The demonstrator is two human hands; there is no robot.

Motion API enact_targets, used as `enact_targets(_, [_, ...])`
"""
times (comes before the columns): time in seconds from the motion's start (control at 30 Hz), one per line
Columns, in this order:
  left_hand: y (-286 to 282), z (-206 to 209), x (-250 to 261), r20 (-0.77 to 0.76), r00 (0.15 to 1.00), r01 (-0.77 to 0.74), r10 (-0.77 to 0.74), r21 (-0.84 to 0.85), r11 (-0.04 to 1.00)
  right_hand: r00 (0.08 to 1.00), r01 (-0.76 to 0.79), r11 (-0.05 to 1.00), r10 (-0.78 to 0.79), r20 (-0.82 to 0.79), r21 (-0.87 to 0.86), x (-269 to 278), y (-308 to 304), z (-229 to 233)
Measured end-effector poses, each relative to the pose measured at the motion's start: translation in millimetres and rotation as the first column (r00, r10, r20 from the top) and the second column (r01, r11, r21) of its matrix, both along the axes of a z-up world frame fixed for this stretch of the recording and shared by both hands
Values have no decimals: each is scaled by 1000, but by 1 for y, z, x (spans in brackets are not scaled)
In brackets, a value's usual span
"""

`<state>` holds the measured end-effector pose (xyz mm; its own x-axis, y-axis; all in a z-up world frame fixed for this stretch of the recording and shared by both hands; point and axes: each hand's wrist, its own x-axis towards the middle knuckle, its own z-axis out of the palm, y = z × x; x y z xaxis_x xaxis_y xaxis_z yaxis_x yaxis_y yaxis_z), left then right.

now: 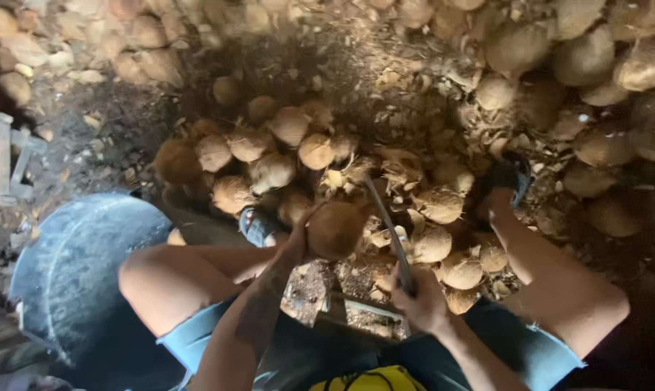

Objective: The person sits on a low stool and uses a knife to peel the husk off coconuts. They rotate each coconut while striking it with the knife, then place the peeled coconut into a bucket. The process is repeated for multiple coconuts.

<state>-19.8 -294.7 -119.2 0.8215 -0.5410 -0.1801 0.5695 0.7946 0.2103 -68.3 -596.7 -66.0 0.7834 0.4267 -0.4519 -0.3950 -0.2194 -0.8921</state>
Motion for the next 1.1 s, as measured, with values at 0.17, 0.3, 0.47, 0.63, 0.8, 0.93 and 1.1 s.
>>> enact_targets(0.17, [1,16,8,-296,936,-2,191,536,844,653,-11,1000,1,757,8,7,-6,-43])
enact_targets(0.3, [2,3,22,-369,916,68,158,532,844,962,-257,894,273,-9,-367,15,-14,-45])
enact_targets(0.47, [-17,64,34,-542,762,-46,354,500,865,949,295,935,-311,-56,-195,33,-3,2])
enact_targets(0.63, [-30,109,49,-532,725,93,439,706,702,999,-26,818,8,-33,-575,62,23,21])
enact_targets(0.8, [-11,48,20,-481,749,-216,455,473,854,940,-213,540,341,-20,-815,54,37,-78])
enact_targets(0.93, [2,20,6,-493,748,-222,444,445,868,941,-241,529,334,-61,-814,44,38,-102])
enact_targets(1.1, [-2,10,7,-501,753,-253,427,379,890,967,-215,551,237,-96,-807,44,44,-134])
